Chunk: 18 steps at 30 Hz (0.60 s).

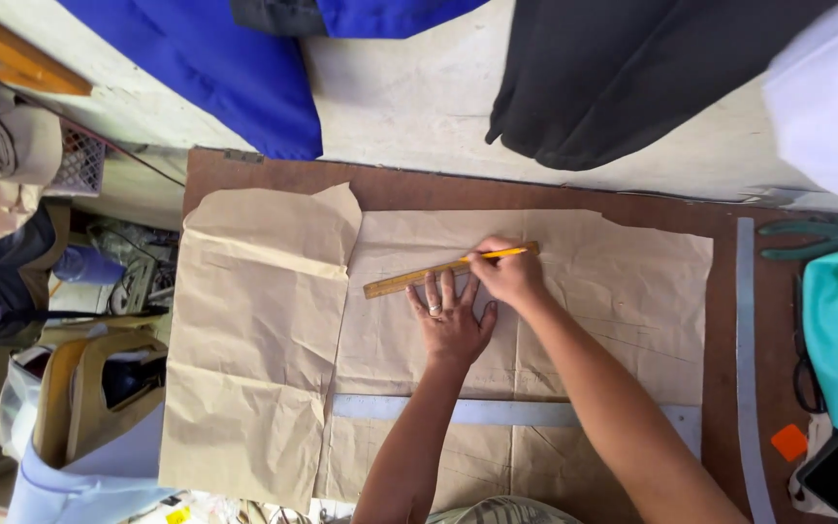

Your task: The person uses a pencil, a wooden ruler, a flexible measuring tape, and a large L-square to draw lines and mark measurements on a large sheet of brown paper laid on a table. They draw straight lines, measure distances, and create a pattern layout.

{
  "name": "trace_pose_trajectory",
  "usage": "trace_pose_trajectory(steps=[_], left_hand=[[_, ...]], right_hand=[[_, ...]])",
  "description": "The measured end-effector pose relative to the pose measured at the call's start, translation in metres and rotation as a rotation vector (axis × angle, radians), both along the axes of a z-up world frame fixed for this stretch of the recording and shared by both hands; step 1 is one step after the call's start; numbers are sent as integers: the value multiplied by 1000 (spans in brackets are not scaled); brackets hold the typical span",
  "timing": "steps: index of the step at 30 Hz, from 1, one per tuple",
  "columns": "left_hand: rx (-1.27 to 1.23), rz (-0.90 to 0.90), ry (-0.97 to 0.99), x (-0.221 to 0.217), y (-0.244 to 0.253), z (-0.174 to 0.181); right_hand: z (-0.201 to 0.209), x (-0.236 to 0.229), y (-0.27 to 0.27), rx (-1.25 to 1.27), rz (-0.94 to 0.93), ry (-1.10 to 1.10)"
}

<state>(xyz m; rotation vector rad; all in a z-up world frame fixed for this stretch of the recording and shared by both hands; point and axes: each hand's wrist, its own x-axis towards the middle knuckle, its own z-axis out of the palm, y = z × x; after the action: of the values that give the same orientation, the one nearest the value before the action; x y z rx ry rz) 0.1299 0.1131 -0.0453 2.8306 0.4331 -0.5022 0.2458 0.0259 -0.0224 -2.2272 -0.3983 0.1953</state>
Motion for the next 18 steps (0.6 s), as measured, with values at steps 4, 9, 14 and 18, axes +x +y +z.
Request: trace_pose_trajectory(steps=[4, 9, 14, 18], left_hand=[[-28, -3, 31, 0, 1, 34], [-33, -12, -13, -10, 0, 43], [26, -4, -475, -81, -8, 6], [-65, 150, -125, -117, 18, 33]], right_hand=[[24, 33, -83, -147, -174, -147], [54, 11, -181, -241, -217, -885], [45, -145, -250, -209, -49, -417], [-30, -241, -318, -612, 39, -164]])
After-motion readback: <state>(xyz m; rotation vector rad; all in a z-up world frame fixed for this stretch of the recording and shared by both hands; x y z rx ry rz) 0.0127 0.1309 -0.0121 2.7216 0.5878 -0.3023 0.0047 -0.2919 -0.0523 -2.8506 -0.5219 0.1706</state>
